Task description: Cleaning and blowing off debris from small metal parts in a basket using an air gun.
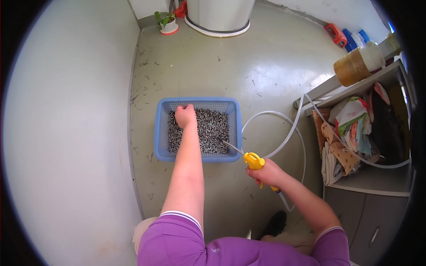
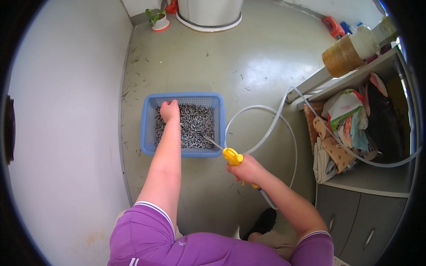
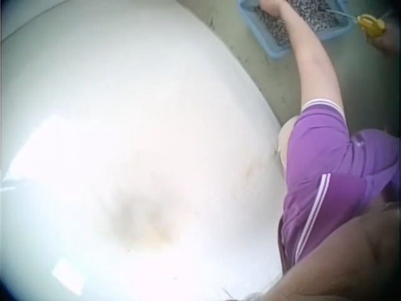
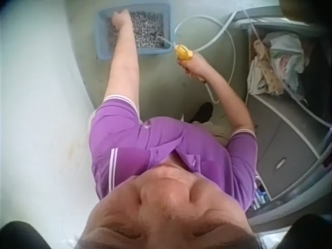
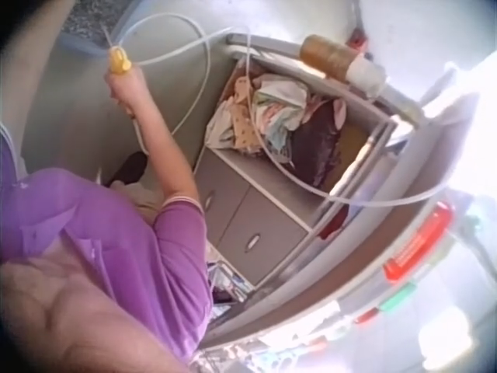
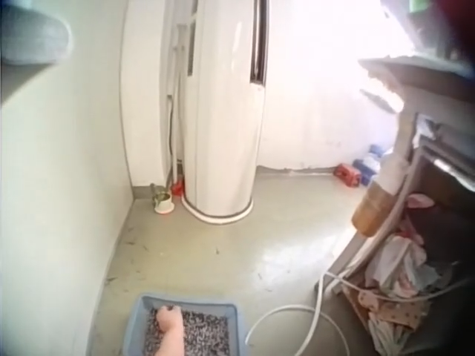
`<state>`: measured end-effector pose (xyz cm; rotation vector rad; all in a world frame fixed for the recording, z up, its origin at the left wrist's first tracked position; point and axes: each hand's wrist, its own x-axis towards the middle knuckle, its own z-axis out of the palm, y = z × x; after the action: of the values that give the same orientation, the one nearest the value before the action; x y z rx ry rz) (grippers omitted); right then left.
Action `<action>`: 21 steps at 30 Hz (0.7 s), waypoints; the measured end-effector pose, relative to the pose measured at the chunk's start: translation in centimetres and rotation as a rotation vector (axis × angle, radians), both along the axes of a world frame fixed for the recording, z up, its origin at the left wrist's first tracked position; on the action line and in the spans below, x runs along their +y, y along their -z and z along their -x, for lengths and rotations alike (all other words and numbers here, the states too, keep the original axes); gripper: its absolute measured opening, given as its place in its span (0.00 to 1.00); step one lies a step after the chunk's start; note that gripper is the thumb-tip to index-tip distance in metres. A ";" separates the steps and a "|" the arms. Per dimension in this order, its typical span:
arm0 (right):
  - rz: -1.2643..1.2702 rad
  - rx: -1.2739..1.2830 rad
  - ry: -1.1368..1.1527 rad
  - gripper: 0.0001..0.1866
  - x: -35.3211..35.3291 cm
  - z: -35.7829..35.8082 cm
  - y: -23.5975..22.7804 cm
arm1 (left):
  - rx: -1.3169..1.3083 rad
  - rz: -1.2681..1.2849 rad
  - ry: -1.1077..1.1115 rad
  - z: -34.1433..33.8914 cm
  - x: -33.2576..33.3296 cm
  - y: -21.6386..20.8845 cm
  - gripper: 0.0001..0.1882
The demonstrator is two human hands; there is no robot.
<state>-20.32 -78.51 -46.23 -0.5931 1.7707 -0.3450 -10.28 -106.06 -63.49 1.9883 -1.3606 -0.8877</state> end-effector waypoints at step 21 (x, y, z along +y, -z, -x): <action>-0.018 -0.008 -0.064 0.10 0.1 -0.7 0.6 | -0.149 0.069 -0.099 0.5 0.1 -0.3 0.07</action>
<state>-19.62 -78.44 -46.85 -0.6331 1.7418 -0.2871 -10.78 -105.96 -63.20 2.0837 -1.3405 -0.6507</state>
